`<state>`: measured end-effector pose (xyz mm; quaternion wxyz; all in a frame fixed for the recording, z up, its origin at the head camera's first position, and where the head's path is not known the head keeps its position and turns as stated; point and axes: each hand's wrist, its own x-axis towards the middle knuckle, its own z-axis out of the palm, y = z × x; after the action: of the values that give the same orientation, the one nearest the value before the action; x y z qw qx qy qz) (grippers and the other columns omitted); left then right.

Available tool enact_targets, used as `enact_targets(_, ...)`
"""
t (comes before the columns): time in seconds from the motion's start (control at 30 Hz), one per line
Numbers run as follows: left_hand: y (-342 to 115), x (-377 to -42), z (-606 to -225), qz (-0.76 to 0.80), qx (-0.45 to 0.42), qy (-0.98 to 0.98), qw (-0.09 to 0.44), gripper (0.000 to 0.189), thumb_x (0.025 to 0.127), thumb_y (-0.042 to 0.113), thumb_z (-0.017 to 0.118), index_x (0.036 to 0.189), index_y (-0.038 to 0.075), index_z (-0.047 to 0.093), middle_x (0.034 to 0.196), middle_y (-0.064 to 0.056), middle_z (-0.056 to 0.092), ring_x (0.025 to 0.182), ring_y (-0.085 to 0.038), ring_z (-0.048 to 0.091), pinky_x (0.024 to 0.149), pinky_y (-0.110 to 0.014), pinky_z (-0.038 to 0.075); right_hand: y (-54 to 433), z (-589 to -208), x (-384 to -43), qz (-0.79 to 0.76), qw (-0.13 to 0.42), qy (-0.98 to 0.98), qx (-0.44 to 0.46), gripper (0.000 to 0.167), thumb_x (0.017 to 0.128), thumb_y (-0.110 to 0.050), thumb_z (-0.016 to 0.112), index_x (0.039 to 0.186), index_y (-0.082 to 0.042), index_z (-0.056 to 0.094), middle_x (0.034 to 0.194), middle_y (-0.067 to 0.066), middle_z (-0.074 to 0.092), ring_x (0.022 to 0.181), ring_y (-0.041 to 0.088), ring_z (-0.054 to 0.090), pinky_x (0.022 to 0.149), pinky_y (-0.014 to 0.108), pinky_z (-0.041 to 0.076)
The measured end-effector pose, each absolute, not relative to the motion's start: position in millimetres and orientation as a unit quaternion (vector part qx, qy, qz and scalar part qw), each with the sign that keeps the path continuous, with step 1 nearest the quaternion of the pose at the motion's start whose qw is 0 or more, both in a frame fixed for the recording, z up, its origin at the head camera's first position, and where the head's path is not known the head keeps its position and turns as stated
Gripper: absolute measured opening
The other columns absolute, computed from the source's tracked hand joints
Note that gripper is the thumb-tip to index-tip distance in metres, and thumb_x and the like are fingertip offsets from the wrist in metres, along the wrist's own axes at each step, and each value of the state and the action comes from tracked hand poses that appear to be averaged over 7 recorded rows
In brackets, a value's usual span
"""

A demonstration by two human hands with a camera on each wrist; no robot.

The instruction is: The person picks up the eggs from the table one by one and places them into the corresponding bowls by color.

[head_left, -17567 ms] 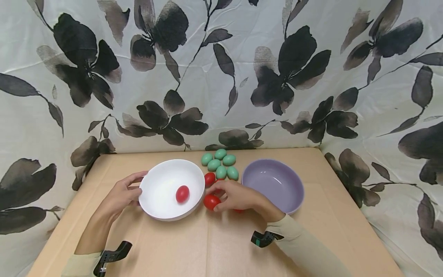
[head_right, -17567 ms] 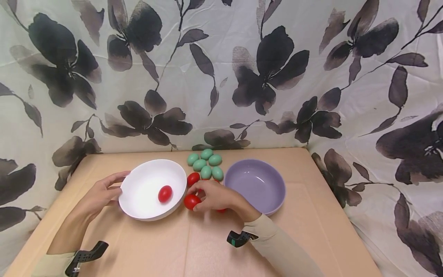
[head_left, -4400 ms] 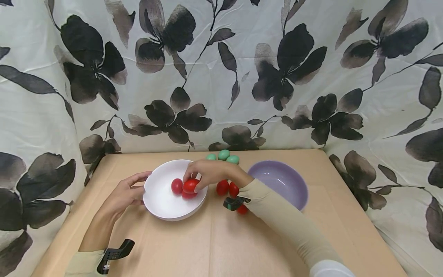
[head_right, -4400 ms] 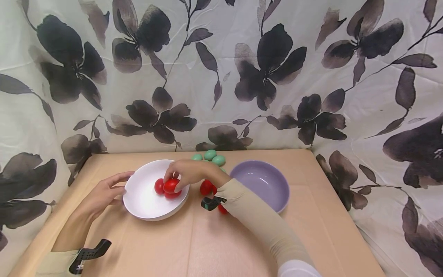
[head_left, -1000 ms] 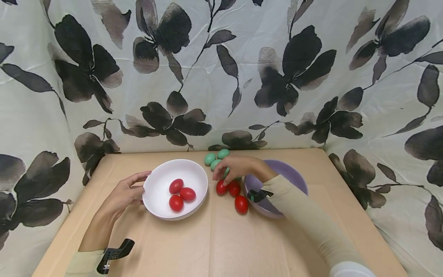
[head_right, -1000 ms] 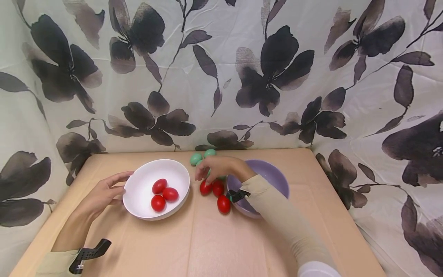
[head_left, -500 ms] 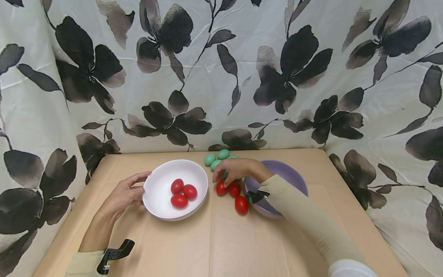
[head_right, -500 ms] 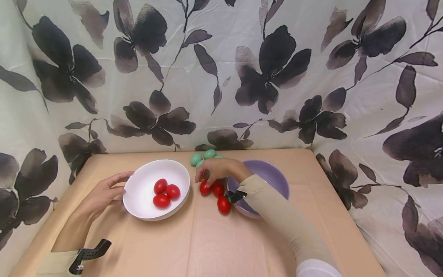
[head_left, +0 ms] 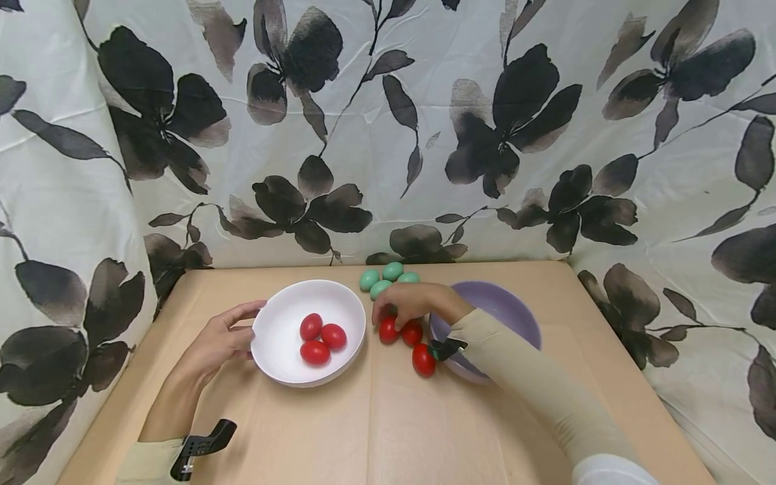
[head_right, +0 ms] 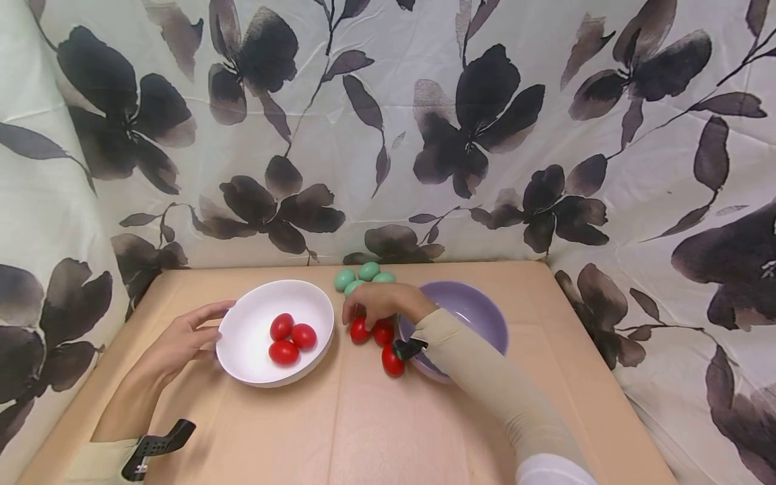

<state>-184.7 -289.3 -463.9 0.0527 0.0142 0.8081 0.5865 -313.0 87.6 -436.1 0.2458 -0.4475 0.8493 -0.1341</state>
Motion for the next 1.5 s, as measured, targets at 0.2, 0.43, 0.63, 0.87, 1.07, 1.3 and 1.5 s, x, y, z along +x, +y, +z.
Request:
enact_targets(0.2,-288.4,-186.5,-462.9,0.588,0.013,0.807,0.055,0.063,0.094,0.001,0.057,0.154,0.006,0.040,0.151,-0.026,0.042,0.103,-0.028,0.067,0.073,-0.042,0.062,85.6,-436.4,-315.5,-0.116,0.243,0.847,-0.459,0.039,0.085,0.000,0.078,0.117,-0.022,0.076,0.111,-0.007,0.071,0.108,0.017,0.060,0.092,0.026,0.053)
enact_targets(0.43,-286.8,-188.4,-462.6,0.591,0.014,0.804,0.058,0.063,0.095,0.002,0.058,0.155,0.007,0.040,0.151,-0.026,0.041,0.104,-0.026,0.067,0.074,-0.043,0.062,85.4,-439.7,-319.0,-0.115,0.260,0.846,-0.452,0.041,0.084,-0.003,0.080,0.118,-0.024,0.075,0.106,-0.009,0.068,0.102,0.016,0.060,0.082,0.021,0.054)
enact_targets(0.63,-285.9,-188.3,-462.6,0.591,0.010,0.804,0.060,0.063,0.095,0.002,0.058,0.155,0.007,0.040,0.151,-0.026,0.041,0.104,-0.027,0.067,0.074,-0.043,0.062,84.9,-438.6,-318.1,-0.114,0.270,0.844,-0.449,0.038,0.085,-0.006,0.080,0.118,-0.022,0.074,0.106,-0.007,0.069,0.105,0.019,0.062,0.084,0.021,0.054)
enact_targets(0.87,-285.2,-187.6,-461.4,0.589,0.009,0.806,0.058,0.063,0.094,0.003,0.059,0.155,0.007,0.040,0.151,-0.025,0.041,0.104,-0.028,0.068,0.074,-0.043,0.062,82.7,-437.3,-316.7,-0.107,0.271,0.843,-0.453,0.036,0.085,-0.012,0.081,0.118,-0.023,0.073,0.108,-0.007,0.070,0.106,0.016,0.063,0.089,0.022,0.053)
enact_targets(1.07,-284.7,-187.7,-461.7,0.587,0.011,0.808,0.056,0.063,0.094,0.002,0.058,0.155,0.007,0.040,0.151,-0.026,0.041,0.105,-0.031,0.067,0.074,-0.044,0.062,82.2,-436.0,-316.7,-0.119,0.273,0.843,-0.448,0.038,0.085,-0.010,0.081,0.120,-0.023,0.072,0.111,-0.005,0.070,0.109,0.019,0.062,0.090,0.022,0.053)
enact_targets(1.3,-284.3,-189.4,-463.9,0.581,0.009,0.812,0.053,0.063,0.095,0.004,0.058,0.155,0.008,0.040,0.152,-0.025,0.041,0.108,-0.032,0.066,0.075,-0.044,0.062,85.6,-435.9,-316.6,-0.129,0.265,0.845,-0.446,0.043,0.085,-0.011,0.081,0.126,-0.023,0.071,0.112,-0.008,0.069,0.108,0.015,0.062,0.089,0.022,0.054)
enact_targets(1.5,-284.2,-188.8,-463.9,0.579,0.005,0.813,0.054,0.063,0.095,0.005,0.059,0.155,0.008,0.039,0.153,-0.025,0.041,0.108,-0.031,0.066,0.074,-0.042,0.062,89.9,-431.6,-313.7,-0.125,0.250,0.839,-0.467,0.041,0.087,-0.011,0.080,0.126,-0.019,0.071,0.111,-0.010,0.069,0.108,0.014,0.062,0.097,0.028,0.053)
